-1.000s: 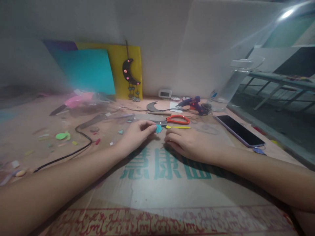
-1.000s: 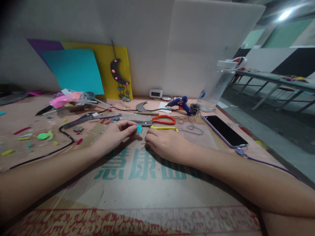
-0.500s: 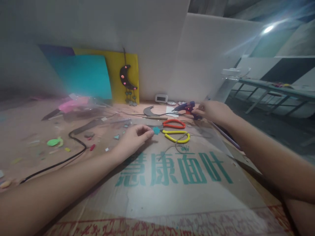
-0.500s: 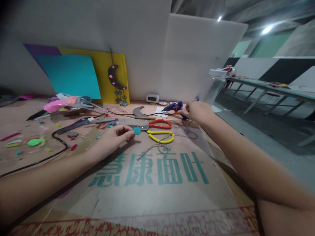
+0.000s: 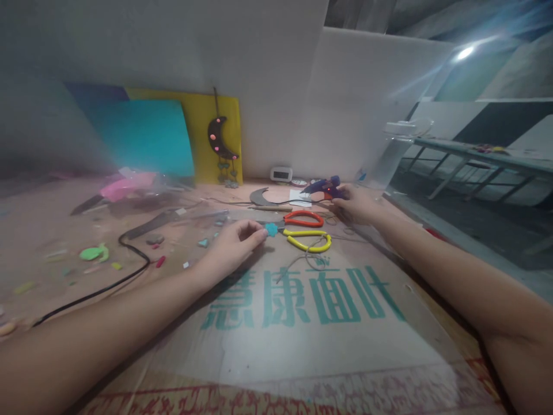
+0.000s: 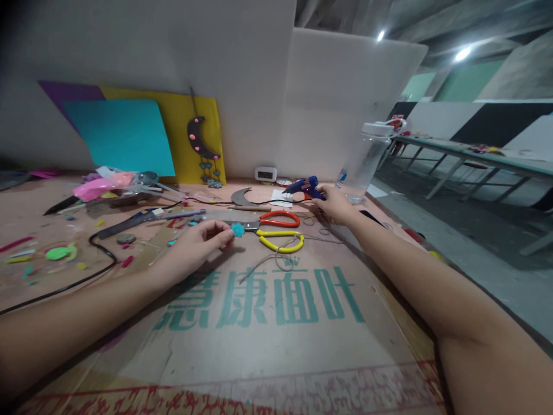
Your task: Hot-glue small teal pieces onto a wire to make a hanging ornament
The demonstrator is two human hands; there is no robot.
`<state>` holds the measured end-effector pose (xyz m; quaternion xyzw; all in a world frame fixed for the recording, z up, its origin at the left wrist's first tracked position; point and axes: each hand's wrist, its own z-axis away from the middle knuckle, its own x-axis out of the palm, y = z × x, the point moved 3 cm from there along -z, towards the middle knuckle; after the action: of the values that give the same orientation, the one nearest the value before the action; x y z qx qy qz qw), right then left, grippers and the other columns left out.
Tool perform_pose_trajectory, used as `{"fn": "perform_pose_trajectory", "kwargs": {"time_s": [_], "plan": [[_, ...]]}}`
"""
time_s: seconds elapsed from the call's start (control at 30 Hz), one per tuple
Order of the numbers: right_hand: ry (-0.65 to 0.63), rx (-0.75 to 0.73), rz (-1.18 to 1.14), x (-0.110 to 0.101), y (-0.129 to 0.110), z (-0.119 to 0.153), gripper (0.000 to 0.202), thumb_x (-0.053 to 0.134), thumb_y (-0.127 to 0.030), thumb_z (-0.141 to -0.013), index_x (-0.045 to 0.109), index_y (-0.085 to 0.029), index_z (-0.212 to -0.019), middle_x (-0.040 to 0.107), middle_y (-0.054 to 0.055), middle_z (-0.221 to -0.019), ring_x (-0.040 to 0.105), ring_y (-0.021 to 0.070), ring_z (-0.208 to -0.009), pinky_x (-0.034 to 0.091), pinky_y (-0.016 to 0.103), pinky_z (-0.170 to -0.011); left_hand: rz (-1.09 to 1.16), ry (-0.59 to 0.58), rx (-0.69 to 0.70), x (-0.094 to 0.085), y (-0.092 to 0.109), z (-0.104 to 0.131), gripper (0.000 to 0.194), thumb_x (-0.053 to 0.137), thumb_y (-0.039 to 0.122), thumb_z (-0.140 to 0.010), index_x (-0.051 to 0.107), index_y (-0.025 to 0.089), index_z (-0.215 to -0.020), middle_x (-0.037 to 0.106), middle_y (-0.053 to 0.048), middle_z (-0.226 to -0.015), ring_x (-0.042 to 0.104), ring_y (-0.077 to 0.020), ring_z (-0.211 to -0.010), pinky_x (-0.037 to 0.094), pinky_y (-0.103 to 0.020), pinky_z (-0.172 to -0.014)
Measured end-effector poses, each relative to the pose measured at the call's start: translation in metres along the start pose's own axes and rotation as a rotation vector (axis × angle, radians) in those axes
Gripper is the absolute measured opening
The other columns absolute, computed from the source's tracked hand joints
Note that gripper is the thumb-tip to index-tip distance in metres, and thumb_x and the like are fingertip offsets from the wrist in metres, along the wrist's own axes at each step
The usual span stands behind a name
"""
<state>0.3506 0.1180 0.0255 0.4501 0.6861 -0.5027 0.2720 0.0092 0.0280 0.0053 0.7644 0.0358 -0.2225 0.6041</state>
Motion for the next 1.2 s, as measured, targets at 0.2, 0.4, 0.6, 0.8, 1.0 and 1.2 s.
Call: {"fn": "perform_pose_trajectory", "kwargs": {"time_s": [0.2,0.4,0.6,0.8,1.0,1.2], "plan": [[0.051,0.041,-0.029,-0.019,-0.015,0.001,0.05,0.069,-0.045,-0.076,0.056,-0.015,-0.114,0.07,0.016,-0.108,0.068,0.0269,-0.089,0.052,0.036,-0.074,0.027,0.017,-0.023,0.001,0.004,0.002,0.028,0.06,0.046,-0.08,0.058,0.018,-0.075,0.062,0.0,-0.069,0.052,-0.0133,-0.06,0.041,-0.024,-0.052],[0.028,-0.097,-0.438,-0.017,-0.076,0.034,0.031,0.057,-0.046,-0.087,0.058,-0.017,-0.099,0.073,0.009,-0.085,0.071,0.0208,-0.072,0.055,0.034,-0.068,0.096,0.045,-0.02,-0.001,0.003,0.0,0.019,0.058,0.037,-0.082,0.059,0.018,-0.077,0.062,0.001,-0.068,0.055,-0.014,-0.064,0.047,-0.026,-0.061],[0.061,-0.247,-0.438,0.005,-0.117,0.085,0.029,0.058,-0.045,-0.087,0.064,-0.017,-0.093,0.075,0.011,-0.089,0.072,0.0252,-0.083,0.056,0.04,-0.079,0.138,0.138,-0.004,-0.004,-0.006,-0.004,0.012,0.057,0.03,-0.08,0.056,0.018,-0.075,0.064,0.001,-0.072,0.062,-0.0151,-0.072,0.049,-0.028,-0.07],[0.027,-0.265,-0.422,0.018,-0.119,0.098,0.025,0.058,-0.039,-0.088,0.07,-0.022,-0.102,0.076,0.008,-0.099,0.07,0.0265,-0.095,0.054,0.044,-0.091,0.118,0.183,0.025,-0.007,-0.011,-0.004,0.015,0.055,0.032,-0.082,0.056,0.018,-0.077,0.063,0.0,-0.075,0.062,-0.0156,-0.076,0.05,-0.029,-0.073],[0.085,-0.198,-0.42,0.01,-0.122,0.106,0.017,0.066,-0.04,-0.079,0.068,-0.024,-0.084,0.075,0.007,-0.086,0.071,0.0298,-0.082,0.06,0.043,-0.074,0.094,0.224,0.037,-0.01,-0.013,-0.007,0.013,0.054,0.03,-0.081,0.056,0.018,-0.075,0.061,0.0,-0.074,0.059,-0.0159,-0.077,0.049,-0.029,-0.073],[-0.133,-0.299,-0.531,0.018,-0.124,0.113,0.027,0.065,-0.048,-0.077,0.066,-0.024,-0.091,0.075,0.007,-0.091,0.071,0.0284,-0.084,0.059,0.044,-0.079,0.079,0.208,0.063,-0.01,-0.014,-0.008,0.014,0.054,0.031,-0.082,0.057,0.019,-0.075,0.062,0.001,-0.074,0.059,-0.0162,-0.077,0.047,-0.028,-0.074]]}}
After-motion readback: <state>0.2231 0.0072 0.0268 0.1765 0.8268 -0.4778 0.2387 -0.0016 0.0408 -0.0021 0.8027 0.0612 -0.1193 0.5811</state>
